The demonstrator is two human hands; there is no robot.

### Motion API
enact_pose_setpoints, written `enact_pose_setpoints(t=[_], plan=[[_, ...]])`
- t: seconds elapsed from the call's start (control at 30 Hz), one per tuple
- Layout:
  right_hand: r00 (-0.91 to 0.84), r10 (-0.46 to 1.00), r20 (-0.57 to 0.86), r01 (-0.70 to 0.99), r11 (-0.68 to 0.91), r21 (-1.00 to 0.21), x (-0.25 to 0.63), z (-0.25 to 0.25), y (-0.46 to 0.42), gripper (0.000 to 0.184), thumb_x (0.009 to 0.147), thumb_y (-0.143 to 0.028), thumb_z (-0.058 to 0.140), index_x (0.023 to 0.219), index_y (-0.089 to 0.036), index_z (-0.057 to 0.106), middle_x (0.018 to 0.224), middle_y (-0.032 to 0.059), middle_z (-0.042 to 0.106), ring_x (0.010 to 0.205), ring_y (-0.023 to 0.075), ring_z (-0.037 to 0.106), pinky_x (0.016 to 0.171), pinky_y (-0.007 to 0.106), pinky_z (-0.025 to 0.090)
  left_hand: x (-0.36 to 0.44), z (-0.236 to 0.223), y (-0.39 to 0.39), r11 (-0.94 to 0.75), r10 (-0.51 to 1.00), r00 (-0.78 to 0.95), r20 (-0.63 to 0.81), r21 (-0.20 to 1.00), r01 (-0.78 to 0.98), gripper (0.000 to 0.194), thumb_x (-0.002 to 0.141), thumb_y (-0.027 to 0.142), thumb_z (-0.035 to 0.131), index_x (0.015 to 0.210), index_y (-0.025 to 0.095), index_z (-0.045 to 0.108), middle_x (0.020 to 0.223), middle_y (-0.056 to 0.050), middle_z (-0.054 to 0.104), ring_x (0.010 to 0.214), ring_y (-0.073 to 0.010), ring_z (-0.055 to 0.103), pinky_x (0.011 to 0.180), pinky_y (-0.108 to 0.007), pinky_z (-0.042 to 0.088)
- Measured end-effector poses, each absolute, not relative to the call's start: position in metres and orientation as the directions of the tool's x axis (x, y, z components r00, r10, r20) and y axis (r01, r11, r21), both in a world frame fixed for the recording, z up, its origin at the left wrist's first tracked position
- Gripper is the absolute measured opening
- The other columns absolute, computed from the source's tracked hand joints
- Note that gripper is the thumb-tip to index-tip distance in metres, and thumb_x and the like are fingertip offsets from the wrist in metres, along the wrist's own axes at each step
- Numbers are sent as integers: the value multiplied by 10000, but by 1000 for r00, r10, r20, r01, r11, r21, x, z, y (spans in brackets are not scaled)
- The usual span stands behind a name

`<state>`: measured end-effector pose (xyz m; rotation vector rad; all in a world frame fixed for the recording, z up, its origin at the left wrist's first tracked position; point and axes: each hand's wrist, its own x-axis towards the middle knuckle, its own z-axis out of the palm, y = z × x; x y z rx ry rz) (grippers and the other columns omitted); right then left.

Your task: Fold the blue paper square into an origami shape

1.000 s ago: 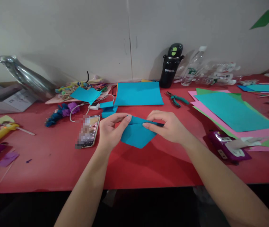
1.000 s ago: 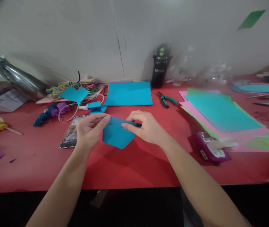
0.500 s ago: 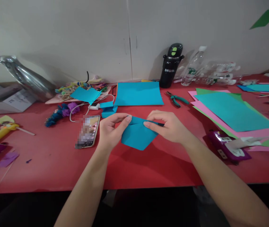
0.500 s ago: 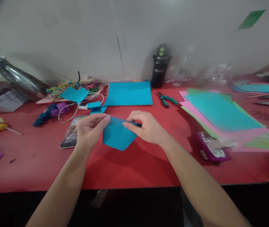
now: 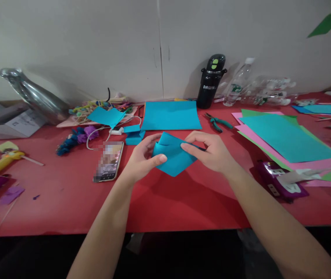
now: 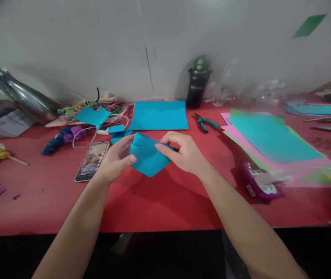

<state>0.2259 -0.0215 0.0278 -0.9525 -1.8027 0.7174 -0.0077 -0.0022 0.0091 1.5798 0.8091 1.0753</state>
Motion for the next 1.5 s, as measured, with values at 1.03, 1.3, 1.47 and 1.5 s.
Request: enact_pose_setpoints(t=[1.03,1.3,1.47,1.5], plan=[[-141,890,435,290,457,-841,230,15,-8,172,876,-366,703,785,-223,732,843,39,713,809,197,648,767,359,515,-5,9,-1,-401,916,86,393,908,122,175,763,300,811,888,187,761,846,-37,789,795,-212,749,717,-318,627],[-243,882,405,303,465,-832,233,21,-9,189,897,-400,676,877,-229,754,935,61,722,878,207,649,829,373,509,-7,4,2,-471,882,92,462,870,144,132,767,269,798,868,198,752,800,-12,772,733,-178,726,682,-291,606],[-261,834,485,309,549,-777,232,19,-10,171,932,-367,637,864,-230,713,881,40,689,835,190,626,802,360,500,-8,4,1,-462,887,94,452,873,159,132,789,296,780,876,205,741,814,-20,761,758,-184,714,708,-305,591],[-264,824,502,316,565,-762,231,18,-10,162,940,-352,626,862,-230,699,876,37,676,836,188,619,801,358,497,-9,4,1,-459,888,97,449,875,154,136,791,301,778,876,203,736,813,-23,757,757,-185,710,711,-308,588]])
